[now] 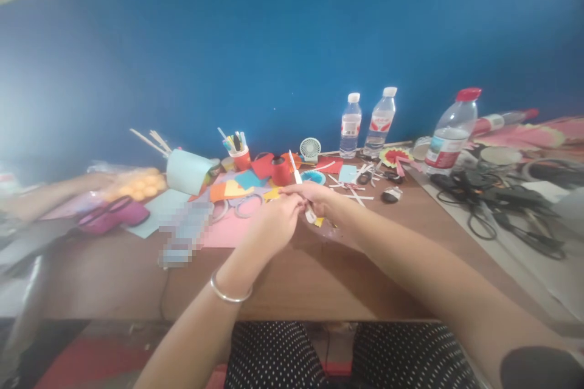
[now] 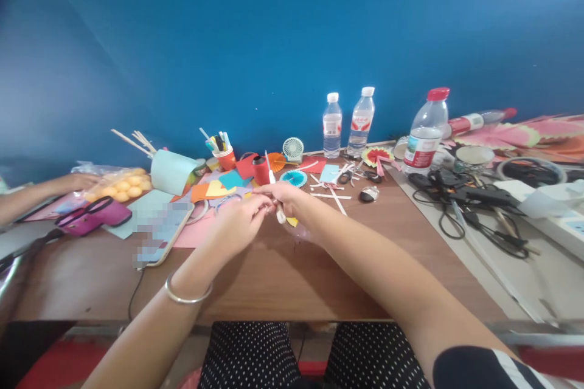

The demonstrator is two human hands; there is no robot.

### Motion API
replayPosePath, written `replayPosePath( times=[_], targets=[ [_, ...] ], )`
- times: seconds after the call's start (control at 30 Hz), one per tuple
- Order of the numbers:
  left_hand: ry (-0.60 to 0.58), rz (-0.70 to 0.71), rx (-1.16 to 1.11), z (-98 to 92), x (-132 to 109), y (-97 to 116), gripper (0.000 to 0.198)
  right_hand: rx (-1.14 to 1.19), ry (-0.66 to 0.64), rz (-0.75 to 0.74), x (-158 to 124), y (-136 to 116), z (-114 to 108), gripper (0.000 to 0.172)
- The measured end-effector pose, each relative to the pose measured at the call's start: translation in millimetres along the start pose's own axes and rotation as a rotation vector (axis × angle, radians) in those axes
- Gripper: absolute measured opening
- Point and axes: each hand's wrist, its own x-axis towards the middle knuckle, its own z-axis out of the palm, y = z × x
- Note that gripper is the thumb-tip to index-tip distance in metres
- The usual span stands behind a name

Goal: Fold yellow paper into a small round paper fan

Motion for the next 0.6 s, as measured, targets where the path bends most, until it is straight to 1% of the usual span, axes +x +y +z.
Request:
replayPosePath(
  times=[0.07, 0.13, 0.2, 0.27, 0.3, 0.33, 0.4, 0.5, 0.53, 0.57, 0.6],
  targets=[
    [-0.014, -0.014, -0.047, 6.9, -14, 0, 0.024, 0.036, -0.046, 0.008, -7, 1, -3, 0.017],
    [-0.048, -0.031, -0.126, 13.0, -29, 3, 0.024, 0.131, -0.049, 0.027, -12, 4, -9, 0.015],
    [-0.087, -0.063, -0.211, 17.9, -44, 5, 0.023, 0.146, -0.013, 0.017, -15, 9, -17, 0.011],
    [-0.129, -0.113, -0.354, 21.3, -55, 4, 0.019, 0.131, 0.026, -0.002, -16, 14, -25, 0.009],
    [-0.135, -0.146, -0.457, 22.5, -58, 2, 0.015, 0.119, 0.049, -0.018, -17, 17, -27, 0.009],
    [-0.102, -0.183, -0.568, 23.7, -57, -3, 0.012, 0.103, 0.074, -0.037, -18, 19, -29, 0.010],
    [-0.013, -0.307, -0.814, 26.7, -47, -17, 0.004, 0.063, 0.117, -0.075, -20, 24, -30, 0.013],
    [0.091, -0.634, -1.350, 35.3, -13, -40, 0.011, -0.025, 0.182, -0.134, -24, 29, -24, 0.012],
    [0.104, -0.723, -1.518, 39.5, 2, -47, 0.010, -0.070, 0.203, -0.154, -25, 31, -20, 0.011],
    [0.097, -0.817, -1.625, 44.2, 17, -53, 0.008, -0.115, 0.213, -0.169, -25, 33, -17, 0.011],
    [0.085, -0.896, -1.663, 49.2, 31, -58, 0.007, -0.195, 0.226, -0.185, -25, 36, -13, 0.013]
  ],
)
